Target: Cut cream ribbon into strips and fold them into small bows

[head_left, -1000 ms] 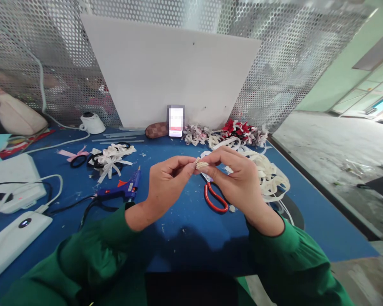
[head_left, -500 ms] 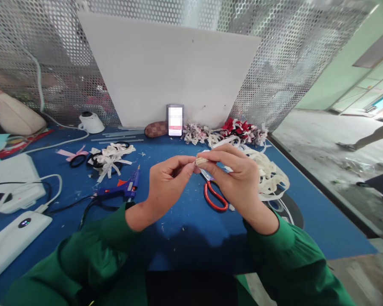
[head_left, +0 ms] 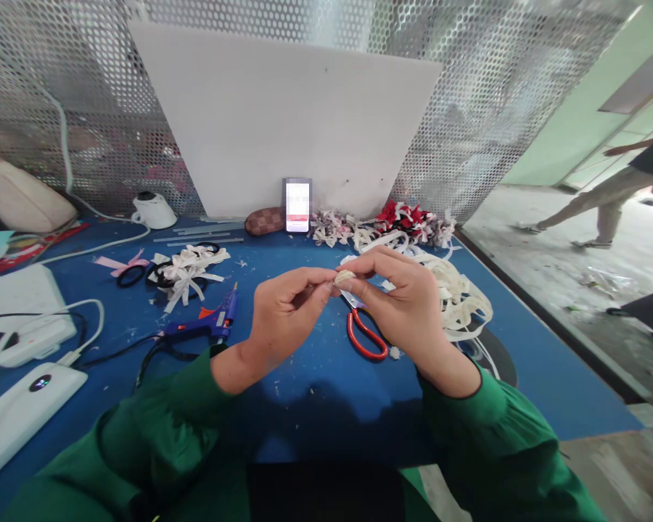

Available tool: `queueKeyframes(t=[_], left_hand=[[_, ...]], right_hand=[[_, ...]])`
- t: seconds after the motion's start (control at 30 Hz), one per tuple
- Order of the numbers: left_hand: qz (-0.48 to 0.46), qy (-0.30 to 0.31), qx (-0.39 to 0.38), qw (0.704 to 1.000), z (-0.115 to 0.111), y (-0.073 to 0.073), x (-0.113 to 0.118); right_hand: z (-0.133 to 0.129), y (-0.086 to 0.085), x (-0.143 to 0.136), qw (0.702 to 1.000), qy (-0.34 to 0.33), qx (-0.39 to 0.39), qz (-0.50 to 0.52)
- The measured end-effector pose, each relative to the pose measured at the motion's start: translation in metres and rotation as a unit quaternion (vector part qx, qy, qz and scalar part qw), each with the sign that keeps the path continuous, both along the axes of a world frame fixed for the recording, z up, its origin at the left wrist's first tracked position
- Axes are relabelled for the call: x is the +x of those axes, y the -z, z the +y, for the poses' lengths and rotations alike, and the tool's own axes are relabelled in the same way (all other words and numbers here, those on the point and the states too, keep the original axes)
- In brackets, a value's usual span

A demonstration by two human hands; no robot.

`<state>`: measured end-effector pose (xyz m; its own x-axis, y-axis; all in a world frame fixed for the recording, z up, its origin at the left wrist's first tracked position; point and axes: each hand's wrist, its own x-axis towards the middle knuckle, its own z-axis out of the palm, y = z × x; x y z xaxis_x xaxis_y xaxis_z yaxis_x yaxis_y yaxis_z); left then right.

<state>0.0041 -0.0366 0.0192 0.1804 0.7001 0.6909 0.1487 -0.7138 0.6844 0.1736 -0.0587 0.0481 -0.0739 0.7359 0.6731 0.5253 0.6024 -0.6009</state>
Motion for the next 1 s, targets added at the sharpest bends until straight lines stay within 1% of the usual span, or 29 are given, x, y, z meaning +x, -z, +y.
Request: queueKeyframes(t=[0.1, 0.2, 0.37, 0.5, 0.63, 0.7, 0.87, 0.93, 1.0], left_hand=[[0.004, -0.011, -0.015, 1.000, 0.000, 0.001, 0.001], [0.007, -0.014, -0.037, 0.999, 0.001, 0.002, 0.002], [-0.048, 0.008, -0.109, 0.993, 0.003, -0.003, 0.002], [-0.084, 0.041, -0.140, 0.986, 0.003, -0.005, 0.001], [-0.102, 0.063, -0.175, 0.977, 0.003, -0.004, 0.000], [-0.104, 0.068, -0.173, 0.977, 0.003, -0.003, -0.001], [-0.076, 0.081, -0.135, 0.985, 0.003, -0.002, -0.003], [-0.053, 0.074, -0.121, 0.989, 0.002, -0.001, -0.003], [-0.029, 0.054, -0.102, 0.993, 0.002, -0.001, -0.003]], right_hand=[[-0.001, 0.001, -0.003, 0.998, 0.032, 0.034, -0.030], [-0.002, 0.001, -0.004, 0.997, 0.046, 0.048, -0.046], [-0.001, -0.002, -0.002, 0.998, 0.040, 0.042, -0.030], [-0.001, -0.004, 0.001, 0.999, 0.034, 0.034, -0.020], [-0.001, -0.006, 0.004, 0.999, 0.025, 0.028, -0.002], [-0.001, -0.007, 0.006, 1.000, 0.019, 0.023, 0.008], [-0.002, -0.010, 0.009, 1.000, 0.016, 0.006, 0.020], [-0.002, -0.012, 0.010, 1.000, 0.017, 0.007, 0.023], [-0.003, -0.012, 0.010, 1.000, 0.021, 0.010, 0.020]])
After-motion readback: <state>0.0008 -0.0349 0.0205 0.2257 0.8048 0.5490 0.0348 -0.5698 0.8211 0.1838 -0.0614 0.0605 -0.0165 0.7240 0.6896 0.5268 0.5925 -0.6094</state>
